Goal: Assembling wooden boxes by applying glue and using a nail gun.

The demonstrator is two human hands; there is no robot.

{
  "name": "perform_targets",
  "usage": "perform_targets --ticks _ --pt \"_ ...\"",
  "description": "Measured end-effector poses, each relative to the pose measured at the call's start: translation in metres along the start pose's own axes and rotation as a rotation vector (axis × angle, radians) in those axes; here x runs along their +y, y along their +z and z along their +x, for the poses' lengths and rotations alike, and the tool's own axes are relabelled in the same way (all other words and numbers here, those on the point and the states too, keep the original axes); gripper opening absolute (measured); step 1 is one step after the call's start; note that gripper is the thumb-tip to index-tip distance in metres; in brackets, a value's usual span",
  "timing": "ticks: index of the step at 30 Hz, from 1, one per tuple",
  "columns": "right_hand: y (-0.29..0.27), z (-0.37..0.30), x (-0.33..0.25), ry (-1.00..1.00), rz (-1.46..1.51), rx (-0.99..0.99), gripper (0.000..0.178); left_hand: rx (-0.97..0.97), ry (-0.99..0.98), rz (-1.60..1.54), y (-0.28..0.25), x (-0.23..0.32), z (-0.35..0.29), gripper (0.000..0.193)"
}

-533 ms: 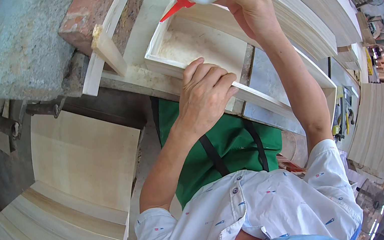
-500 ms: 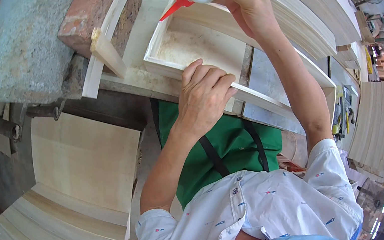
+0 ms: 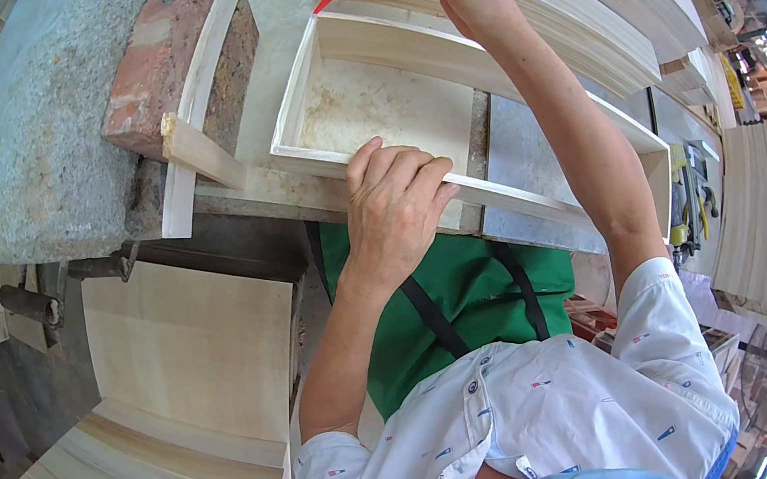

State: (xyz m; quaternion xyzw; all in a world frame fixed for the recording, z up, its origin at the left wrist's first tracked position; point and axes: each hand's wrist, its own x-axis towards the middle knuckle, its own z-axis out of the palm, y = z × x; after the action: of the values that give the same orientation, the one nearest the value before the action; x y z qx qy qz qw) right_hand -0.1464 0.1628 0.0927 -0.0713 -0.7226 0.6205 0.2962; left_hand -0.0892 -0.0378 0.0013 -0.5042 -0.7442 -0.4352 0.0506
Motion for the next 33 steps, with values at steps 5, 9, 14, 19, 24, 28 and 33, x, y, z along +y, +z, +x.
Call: perform_targets --ticks 5,9,14,19,24,28,33 --pt "-0.003 -0.002 0.002 0.055 0.062 0.044 0.049 -0.014 -0.003 0.011 0.000 0.001 0.000 0.023" --pt "-0.013 -0.005 0.002 0.062 0.078 0.000 0.047 -0.012 0.007 0.018 0.000 0.001 0.001 0.023" --pt "-0.035 -0.017 -0.001 0.036 0.082 0.041 0.046 -0.013 0.005 0.049 0.001 0.002 0.000 0.023" --pt "-0.064 -0.036 -0.006 0.054 0.086 0.120 0.049 -0.014 0.027 0.071 0.002 0.002 0.000 0.023" --pt "-0.095 -0.061 -0.014 0.119 0.035 0.222 0.048 -0.033 0.047 0.104 0.003 0.003 0.001 0.024" --pt "-0.119 -0.078 -0.017 0.083 0.078 0.233 0.047 -0.047 0.046 0.128 0.003 0.005 0.002 0.023" --pt "-0.151 -0.099 -0.021 0.122 0.006 0.299 0.048 -0.055 0.065 0.156 0.004 0.007 0.003 0.021"
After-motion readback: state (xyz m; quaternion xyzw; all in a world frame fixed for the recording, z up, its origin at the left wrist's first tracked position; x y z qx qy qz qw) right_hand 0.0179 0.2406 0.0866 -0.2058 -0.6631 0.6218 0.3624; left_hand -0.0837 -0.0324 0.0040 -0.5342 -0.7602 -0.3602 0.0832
